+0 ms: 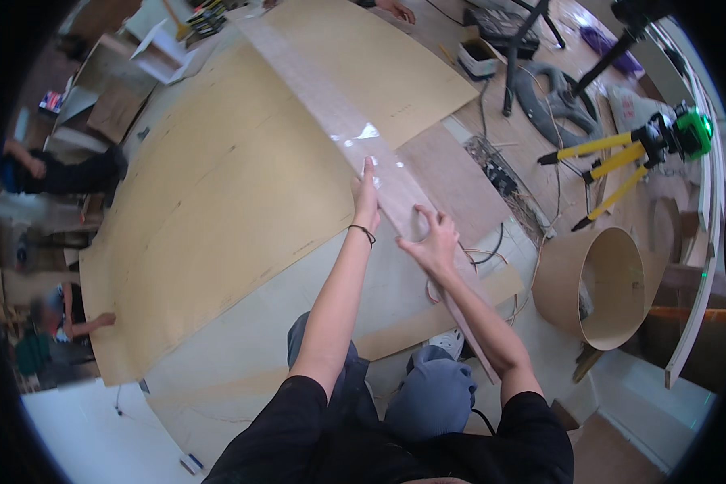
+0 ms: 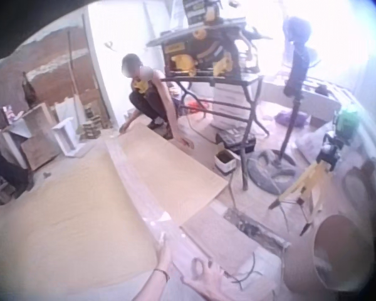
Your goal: The person marks a line on a large plywood sheet, then uses a straightedge and utility knife to cut along the marked line. They reposition the straightedge and continue cutting to separate a strip from the sheet.
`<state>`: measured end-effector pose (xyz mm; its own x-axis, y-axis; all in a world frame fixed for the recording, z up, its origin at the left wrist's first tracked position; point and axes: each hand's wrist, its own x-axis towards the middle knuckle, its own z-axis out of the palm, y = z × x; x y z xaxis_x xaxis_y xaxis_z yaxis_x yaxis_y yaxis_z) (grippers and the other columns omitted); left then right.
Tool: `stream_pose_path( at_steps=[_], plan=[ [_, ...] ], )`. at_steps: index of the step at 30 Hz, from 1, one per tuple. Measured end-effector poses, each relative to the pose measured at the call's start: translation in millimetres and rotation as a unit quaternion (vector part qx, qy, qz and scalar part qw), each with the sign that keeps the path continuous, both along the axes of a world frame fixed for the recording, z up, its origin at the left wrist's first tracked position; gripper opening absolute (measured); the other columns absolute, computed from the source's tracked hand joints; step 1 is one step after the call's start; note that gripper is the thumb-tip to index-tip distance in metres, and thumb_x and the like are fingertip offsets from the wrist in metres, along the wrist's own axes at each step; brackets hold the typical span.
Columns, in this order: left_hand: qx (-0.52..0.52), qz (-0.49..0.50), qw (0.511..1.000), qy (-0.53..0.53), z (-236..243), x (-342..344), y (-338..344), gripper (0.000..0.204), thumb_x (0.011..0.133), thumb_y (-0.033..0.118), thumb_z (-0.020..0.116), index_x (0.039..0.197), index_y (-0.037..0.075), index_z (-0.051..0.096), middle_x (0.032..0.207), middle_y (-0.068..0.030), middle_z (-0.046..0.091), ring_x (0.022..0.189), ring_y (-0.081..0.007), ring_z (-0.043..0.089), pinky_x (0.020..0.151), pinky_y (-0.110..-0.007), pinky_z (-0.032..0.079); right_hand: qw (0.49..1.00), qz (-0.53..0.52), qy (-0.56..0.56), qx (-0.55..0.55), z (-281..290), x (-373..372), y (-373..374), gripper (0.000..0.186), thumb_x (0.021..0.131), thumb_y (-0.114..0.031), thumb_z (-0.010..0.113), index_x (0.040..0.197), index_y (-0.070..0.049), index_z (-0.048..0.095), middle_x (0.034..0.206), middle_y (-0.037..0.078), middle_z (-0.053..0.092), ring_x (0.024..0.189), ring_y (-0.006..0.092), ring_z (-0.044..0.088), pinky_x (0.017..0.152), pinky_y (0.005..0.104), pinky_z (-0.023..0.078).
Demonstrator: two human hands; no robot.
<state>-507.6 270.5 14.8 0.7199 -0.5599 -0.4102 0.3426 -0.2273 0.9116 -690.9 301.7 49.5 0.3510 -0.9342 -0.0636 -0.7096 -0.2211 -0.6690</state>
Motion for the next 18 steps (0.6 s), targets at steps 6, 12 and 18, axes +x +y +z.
stream_pose_path(
  at_steps=[6,12,18],
  plan=[
    [0.124,0.091,0.945,-0.29,-38.8,-3.1,3.3,0.046,0.102,0.04,0.047,0.098,-0.005,0.058,0.085,-0.0211,0.065,0.083,-0.0336,0.064,0.076,-0.046,0.047,0.97,-0.105,-0.19,0.105,-64.8,-47.5,-31.7,0.1,0.072,-0.053,0.076,0.147,-0.003,0.031,0.135,0.025,0.046,0.129,0.0378,0.041,0.107,0.0509,0.032],
    [0.134,0.062,0.956,-0.256,-37.9,26.8,28.7,0.047,0.102,0.039,0.048,0.093,-0.006,0.058,0.085,-0.0171,0.063,0.077,-0.0255,0.059,0.073,-0.038,0.047,0.901,-0.41,0.044,0.13,-157.7,-123.4,-126.3,0.1,0.078,-0.056,0.071,0.148,0.001,0.027,0.139,0.031,0.039,0.128,0.0456,0.041,0.109,0.0513,0.033],
    [0.123,0.059,0.957,-0.254,-32.5,30.9,36.4,0.047,0.103,0.038,0.047,0.092,-0.007,0.057,0.082,-0.0144,0.061,0.075,-0.023,0.056,0.072,-0.038,0.046,0.888,-0.44,0.013,0.128,-166.9,-109.5,-119.5,0.092,0.07,-0.039,0.083,0.139,0.001,0.037,0.13,0.028,0.046,0.125,0.043,0.044,0.104,0.0478,0.039]
  ],
)
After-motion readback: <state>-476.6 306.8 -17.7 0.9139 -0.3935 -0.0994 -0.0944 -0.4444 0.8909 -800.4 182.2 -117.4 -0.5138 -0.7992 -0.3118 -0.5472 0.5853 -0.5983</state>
